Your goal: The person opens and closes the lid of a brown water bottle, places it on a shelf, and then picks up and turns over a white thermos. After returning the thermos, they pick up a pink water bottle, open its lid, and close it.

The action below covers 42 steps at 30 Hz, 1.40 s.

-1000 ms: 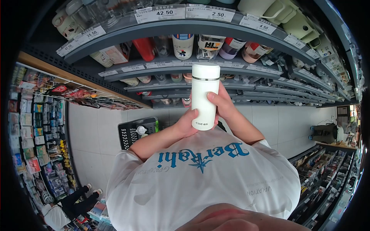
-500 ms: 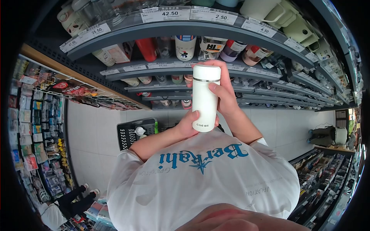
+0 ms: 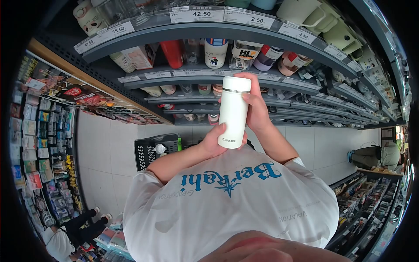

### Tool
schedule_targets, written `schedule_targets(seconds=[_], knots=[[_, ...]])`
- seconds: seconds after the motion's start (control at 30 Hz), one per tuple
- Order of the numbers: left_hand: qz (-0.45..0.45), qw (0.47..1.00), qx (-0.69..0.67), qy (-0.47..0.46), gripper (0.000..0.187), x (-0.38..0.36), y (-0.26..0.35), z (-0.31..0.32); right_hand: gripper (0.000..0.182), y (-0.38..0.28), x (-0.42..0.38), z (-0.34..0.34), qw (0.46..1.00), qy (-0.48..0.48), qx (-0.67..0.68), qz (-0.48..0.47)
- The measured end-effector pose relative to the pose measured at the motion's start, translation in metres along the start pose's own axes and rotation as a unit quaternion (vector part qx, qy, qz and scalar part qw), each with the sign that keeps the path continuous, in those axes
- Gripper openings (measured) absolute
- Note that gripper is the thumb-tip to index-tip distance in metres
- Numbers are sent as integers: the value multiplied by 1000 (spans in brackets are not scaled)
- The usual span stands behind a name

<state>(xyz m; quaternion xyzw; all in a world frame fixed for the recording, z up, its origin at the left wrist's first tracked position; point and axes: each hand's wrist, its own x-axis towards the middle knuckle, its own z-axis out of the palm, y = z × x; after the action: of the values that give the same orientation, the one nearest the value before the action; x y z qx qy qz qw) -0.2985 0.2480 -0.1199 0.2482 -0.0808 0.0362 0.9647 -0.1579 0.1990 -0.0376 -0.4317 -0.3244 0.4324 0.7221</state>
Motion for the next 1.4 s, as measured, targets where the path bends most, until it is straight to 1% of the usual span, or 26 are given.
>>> schedule_targets(seconds=[0.27, 0.67, 0.77, 1.4], knots=[[9, 1000, 4, -6, 68, -1, 2, 1, 57, 6, 3, -4, 999, -23, 20, -23], [10, 1000, 4, -6, 70, 1, 3, 3, 58, 9, 4, -9, 999, -21, 7, -36], [12, 1000, 1, -7, 70, 1, 4, 2, 54, 5, 2, -9, 999, -36, 30, -14], [12, 1000, -12, -8, 75, 0, 7, -1, 55, 3, 5, -8, 999, -42, 31, -12]])
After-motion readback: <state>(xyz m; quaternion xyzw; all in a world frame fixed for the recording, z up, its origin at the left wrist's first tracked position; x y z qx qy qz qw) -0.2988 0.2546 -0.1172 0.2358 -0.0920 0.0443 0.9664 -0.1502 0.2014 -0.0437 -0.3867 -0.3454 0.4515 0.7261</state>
